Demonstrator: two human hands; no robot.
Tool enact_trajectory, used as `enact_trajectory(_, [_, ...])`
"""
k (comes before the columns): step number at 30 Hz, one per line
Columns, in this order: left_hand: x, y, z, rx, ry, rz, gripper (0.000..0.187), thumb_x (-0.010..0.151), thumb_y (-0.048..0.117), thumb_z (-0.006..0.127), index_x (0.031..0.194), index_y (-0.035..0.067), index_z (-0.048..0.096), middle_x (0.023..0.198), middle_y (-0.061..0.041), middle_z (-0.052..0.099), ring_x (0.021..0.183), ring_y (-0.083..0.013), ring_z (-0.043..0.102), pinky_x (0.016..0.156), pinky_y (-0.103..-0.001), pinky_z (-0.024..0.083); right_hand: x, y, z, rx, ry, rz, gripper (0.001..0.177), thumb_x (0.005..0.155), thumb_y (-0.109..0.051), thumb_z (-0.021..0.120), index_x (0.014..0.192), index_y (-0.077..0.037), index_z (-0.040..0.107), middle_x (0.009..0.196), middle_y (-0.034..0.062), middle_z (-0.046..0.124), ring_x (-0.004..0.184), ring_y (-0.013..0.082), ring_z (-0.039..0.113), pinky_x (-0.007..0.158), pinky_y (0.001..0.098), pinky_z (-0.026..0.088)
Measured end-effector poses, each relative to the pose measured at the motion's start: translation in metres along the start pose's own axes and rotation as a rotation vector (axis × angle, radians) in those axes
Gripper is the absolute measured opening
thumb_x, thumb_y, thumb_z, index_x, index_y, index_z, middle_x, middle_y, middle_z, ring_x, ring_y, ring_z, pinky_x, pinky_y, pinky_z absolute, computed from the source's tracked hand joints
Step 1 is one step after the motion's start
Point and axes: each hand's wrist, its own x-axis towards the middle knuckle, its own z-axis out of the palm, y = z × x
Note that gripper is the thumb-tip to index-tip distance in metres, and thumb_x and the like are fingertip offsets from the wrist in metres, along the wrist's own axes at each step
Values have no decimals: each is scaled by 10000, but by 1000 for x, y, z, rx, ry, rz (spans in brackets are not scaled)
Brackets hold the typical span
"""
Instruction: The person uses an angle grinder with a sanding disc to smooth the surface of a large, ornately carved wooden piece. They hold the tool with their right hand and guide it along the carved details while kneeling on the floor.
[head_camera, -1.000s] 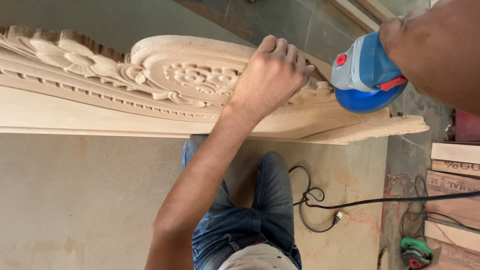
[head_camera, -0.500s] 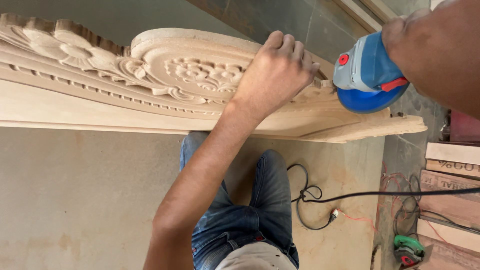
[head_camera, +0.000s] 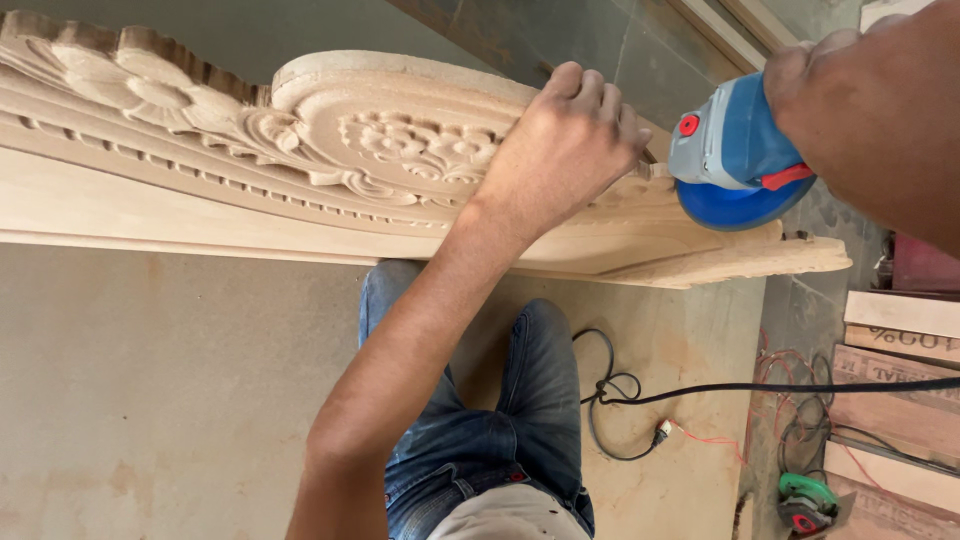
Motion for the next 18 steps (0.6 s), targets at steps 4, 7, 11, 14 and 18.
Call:
enact_trajectory(4, [1,0,0,6,-1,1,213,905,246,693,720,144,666,678,-5,607,748,-169,619,796,-312,484,-1,-5,-5,-7,52,44,349,832,-244,710,1129,-75,637,737,33,643,637,154,686,555,300,473])
enact_trajectory(7, [2,0,1,23,-24,6,286,939,264,688,688,132,651,674,-10,608,740,-162,616,801,-311,487,-3,-3,-3,19,17,5,357,805,-244,698,1110,-68,639,712,30,637,603,149,682,537,309,469])
enact_trajectory(11, [2,0,1,14,6,-13,336,957,310,667,681,120,654,672,-19,614,735,-166,618,807,-314,492,-8,-4,17,59,83,14,358,786,-226,711,1086,-42,645,702,61,631,571,164,661,545,317,471])
enact_trajectory(14, [0,0,1,8,2,-3,266,916,276,676,693,132,659,682,-18,620,748,-170,625,811,-314,492,-9,-4,42,10,62,53,324,814,-196,740,1066,-35,614,784,80,583,652,169,618,603,297,443])
enact_trajectory(18, [1,-1,3,-10,-3,1,283,947,254,683,697,122,671,696,-28,628,743,-170,622,785,-319,484,-13,-4,62,-11,19,82,329,808,-166,778,1058,-44,602,805,81,560,681,163,588,621,285,425])
